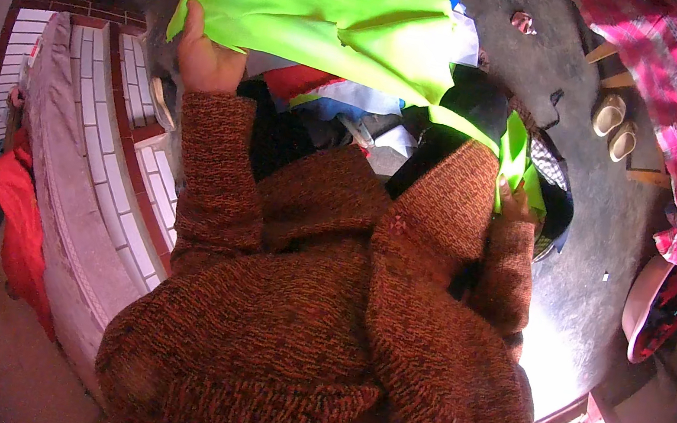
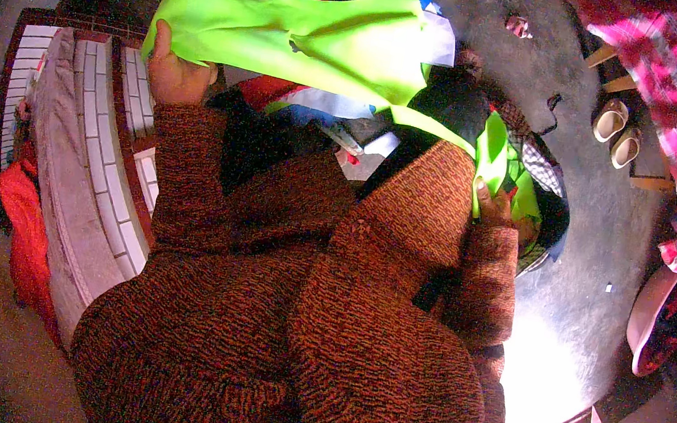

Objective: The person sits on the floor and folds various pieces of clothing, including a green shirt, a red garment, and a blue item. They handle each piece individually, smoothing and folding them into neat stacks on their lap.

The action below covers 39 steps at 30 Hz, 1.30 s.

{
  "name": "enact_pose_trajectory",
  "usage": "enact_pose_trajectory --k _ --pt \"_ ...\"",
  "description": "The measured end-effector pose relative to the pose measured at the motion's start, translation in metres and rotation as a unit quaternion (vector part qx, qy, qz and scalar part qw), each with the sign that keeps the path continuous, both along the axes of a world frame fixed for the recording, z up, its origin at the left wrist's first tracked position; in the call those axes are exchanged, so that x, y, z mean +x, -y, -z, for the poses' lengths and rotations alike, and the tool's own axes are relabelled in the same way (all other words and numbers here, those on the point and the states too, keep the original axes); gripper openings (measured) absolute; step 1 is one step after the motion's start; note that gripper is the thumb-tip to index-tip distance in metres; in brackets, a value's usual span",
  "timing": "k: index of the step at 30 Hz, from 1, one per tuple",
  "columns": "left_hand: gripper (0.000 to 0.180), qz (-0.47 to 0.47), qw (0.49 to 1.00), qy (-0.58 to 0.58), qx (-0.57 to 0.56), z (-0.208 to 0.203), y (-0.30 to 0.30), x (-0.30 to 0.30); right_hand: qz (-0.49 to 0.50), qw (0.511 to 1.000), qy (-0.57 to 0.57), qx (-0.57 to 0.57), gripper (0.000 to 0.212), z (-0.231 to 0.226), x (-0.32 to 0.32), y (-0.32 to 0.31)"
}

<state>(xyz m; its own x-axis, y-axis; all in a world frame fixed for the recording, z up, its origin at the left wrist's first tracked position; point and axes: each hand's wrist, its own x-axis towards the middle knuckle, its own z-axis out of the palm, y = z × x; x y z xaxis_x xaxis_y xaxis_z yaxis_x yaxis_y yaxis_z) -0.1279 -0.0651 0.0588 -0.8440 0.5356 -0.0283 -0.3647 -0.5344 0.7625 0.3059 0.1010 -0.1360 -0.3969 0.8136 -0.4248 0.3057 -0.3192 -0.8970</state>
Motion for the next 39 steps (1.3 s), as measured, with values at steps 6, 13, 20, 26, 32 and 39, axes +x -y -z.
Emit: enact_pose_trajectory --k 6,13,20,26,32,39 --pt "0.041 0.043 0.999 -0.02 0.014 -0.019 -0.024 0.008 0.09 0.994 -0.051 -0.032 0.03 0.037 0.032 -0.023" --pt "0.035 0.136 0.988 -0.031 0.064 -0.041 -0.077 -0.01 0.223 0.958 -0.157 0.087 0.025 -0.091 0.049 -0.047" --pt "0.033 0.175 0.971 -0.105 0.126 -0.086 -0.109 -0.039 0.12 0.914 -0.348 0.173 0.031 -0.123 0.06 -0.075" --pt "0.032 0.098 0.99 -0.045 0.094 -0.072 -0.068 -0.068 0.121 0.91 -0.349 0.185 0.028 -0.118 0.014 -0.072" --pt "0.037 0.048 0.997 0.038 -0.043 0.063 0.025 -0.092 -0.076 0.99 -0.095 0.074 0.03 0.004 -0.016 -0.023" --pt "0.043 0.062 0.958 -0.078 -0.27 0.148 0.077 -0.123 0.005 0.993 -0.12 -0.018 0.034 -0.087 -0.071 0.023"
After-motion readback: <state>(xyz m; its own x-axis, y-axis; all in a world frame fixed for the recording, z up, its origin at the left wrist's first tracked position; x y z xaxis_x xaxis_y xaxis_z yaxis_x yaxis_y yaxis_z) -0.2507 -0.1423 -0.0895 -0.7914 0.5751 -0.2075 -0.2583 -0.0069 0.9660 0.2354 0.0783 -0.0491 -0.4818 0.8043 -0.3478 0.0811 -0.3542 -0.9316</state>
